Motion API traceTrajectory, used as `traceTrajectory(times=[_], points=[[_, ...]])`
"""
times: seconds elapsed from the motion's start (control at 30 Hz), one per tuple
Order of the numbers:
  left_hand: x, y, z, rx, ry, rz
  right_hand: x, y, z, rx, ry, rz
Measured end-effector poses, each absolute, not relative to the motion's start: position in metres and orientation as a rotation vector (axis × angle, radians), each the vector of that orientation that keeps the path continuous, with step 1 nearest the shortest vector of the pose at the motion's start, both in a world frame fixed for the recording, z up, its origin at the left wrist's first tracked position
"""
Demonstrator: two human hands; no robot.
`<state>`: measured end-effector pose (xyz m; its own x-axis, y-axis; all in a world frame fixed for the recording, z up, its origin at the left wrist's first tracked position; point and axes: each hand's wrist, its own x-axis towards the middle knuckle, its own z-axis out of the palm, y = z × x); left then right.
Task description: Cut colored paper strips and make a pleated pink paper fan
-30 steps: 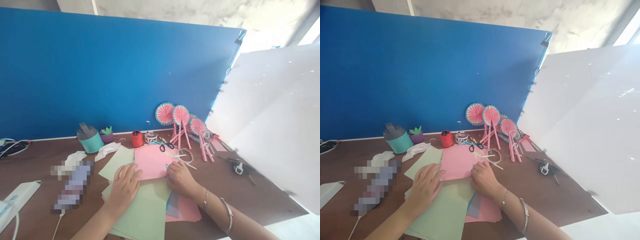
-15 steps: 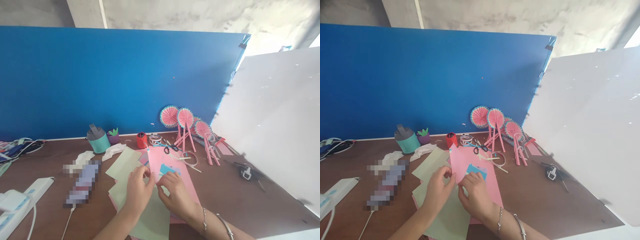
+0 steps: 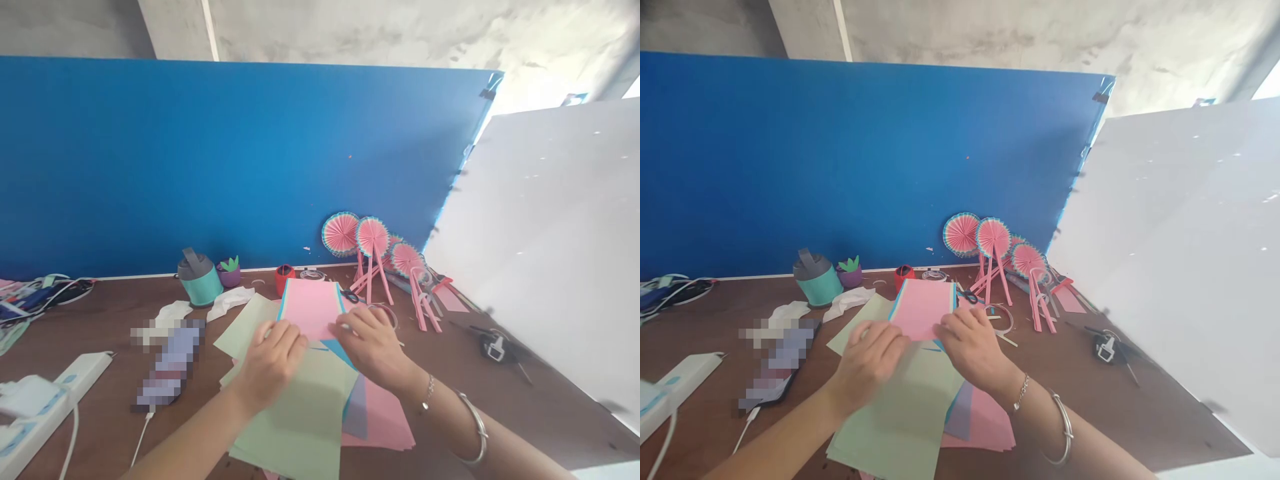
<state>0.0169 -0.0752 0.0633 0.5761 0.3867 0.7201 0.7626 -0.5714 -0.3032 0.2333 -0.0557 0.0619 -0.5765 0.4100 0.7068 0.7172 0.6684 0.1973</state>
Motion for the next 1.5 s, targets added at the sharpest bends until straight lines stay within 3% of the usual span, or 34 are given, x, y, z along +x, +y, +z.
traceTrajectory(times=[0.2,0.4,0.8,1.0,1.23,1.5], points=[[0.015,-0.085,-0.008,-2.491,-0.981,-0.560,0.245,-0.066,-0.001,-0.823,-2.551,-0.224],[0.012,-0.085,-0.015,-2.595,-1.141,-0.653,0.256,-0.073,0.005,-0.933,-2.463,0.322],[0.005,-0.083,-0.016,-2.661,-1.222,-0.716,0.258,-0.065,-0.011,-0.857,-2.507,-0.110],[-0.009,-0.085,-0.012,-2.778,-1.379,-0.795,0.259,-0.065,-0.013,-1.015,-2.446,0.239],[-0.011,-0.079,-0.008,-2.799,-1.959,-0.820,0.256,-0.059,-0.016,-1.246,-2.105,0.747],[-0.014,-0.076,-0.012,-2.645,-2.121,-0.780,0.253,-0.053,-0.013,-1.361,-2.102,0.786]])
